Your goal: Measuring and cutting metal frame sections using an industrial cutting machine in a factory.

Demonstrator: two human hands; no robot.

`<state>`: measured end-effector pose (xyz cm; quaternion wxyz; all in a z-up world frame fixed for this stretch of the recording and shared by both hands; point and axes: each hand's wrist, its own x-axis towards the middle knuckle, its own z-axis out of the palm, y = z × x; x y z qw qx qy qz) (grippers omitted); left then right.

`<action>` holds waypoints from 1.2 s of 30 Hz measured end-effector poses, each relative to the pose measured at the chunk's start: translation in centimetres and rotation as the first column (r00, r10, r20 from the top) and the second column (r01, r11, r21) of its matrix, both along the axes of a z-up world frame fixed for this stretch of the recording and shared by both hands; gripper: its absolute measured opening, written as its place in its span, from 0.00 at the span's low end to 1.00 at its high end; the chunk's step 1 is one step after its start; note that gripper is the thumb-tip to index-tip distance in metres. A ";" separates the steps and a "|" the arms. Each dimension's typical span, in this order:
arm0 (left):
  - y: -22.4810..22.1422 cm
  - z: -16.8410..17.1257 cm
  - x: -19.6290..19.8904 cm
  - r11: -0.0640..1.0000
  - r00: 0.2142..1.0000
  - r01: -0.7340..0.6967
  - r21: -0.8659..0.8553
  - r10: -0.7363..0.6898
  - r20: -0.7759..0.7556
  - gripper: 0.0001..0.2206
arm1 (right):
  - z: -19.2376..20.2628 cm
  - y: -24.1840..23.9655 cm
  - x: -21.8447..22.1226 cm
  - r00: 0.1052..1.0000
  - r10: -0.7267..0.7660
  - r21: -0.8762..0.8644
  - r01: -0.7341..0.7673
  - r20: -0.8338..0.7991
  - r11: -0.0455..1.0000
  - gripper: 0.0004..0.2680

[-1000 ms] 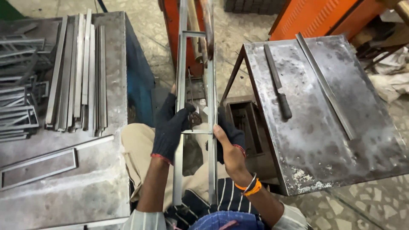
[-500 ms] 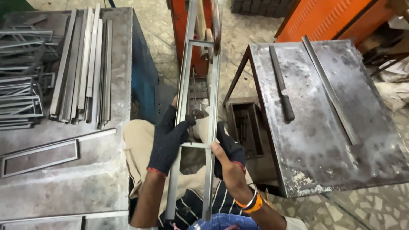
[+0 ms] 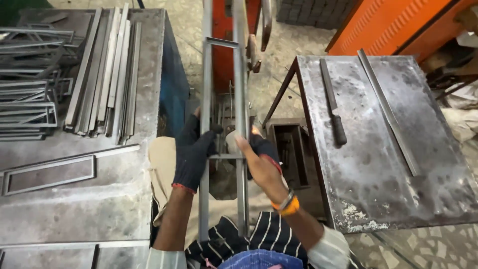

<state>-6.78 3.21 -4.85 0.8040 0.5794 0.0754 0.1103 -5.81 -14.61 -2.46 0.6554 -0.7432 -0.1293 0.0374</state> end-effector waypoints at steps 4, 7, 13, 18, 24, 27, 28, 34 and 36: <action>2.1 -0.9 -0.2 0.987 0.984 -0.153 0.046 0.148 0.103 0.29 | -3.8 3.6 4.4 0.944 0.037 -0.593 0.175 0.328 0.786 0.16; 3.9 -2.8 -1.2 0.905 0.924 -0.381 0.187 0.381 0.038 0.29 | -4.6 6.3 5.0 0.957 0.287 -0.699 -0.179 0.039 0.692 0.16; 6.9 -3.7 -5.8 0.786 0.778 -0.581 0.213 0.613 -0.138 0.25 | -3.9 11.5 3.1 0.710 0.482 -0.686 0.002 0.513 0.728 0.07; 10.1 -7.9 -9.5 0.734 0.711 -0.655 0.178 0.679 -0.184 0.19 | -8.1 13.9 2.1 0.692 0.619 -0.692 -0.237 0.372 0.681 0.10; 8.5 -5.9 -11.4 0.668 0.638 -0.737 0.101 0.738 -0.222 0.27 | -4.7 17.1 2.7 0.787 0.607 -0.717 -0.357 0.114 0.598 0.13; 7.0 -5.8 -11.3 0.675 0.657 -0.735 0.064 0.732 -0.181 0.29 | -3.4 20.7 6.0 0.820 0.565 -0.683 -0.359 0.095 0.636 0.18; 6.2 -5.4 -11.3 0.679 0.661 -0.731 0.065 0.728 -0.180 0.29 | -4.3 21.6 6.9 0.823 0.560 -0.682 -0.356 0.095 0.639 0.18; 3.9 -4.2 -11.4 0.778 0.769 -0.628 0.026 0.625 -0.134 0.32 | -5.0 20.8 9.2 0.726 0.403 -0.583 -0.004 0.557 0.813 0.18; 4.2 -4.4 -11.2 0.815 0.798 -0.570 0.106 0.579 -0.168 0.29 | -3.9 19.0 8.9 0.680 0.446 -0.587 -0.028 0.582 0.809 0.16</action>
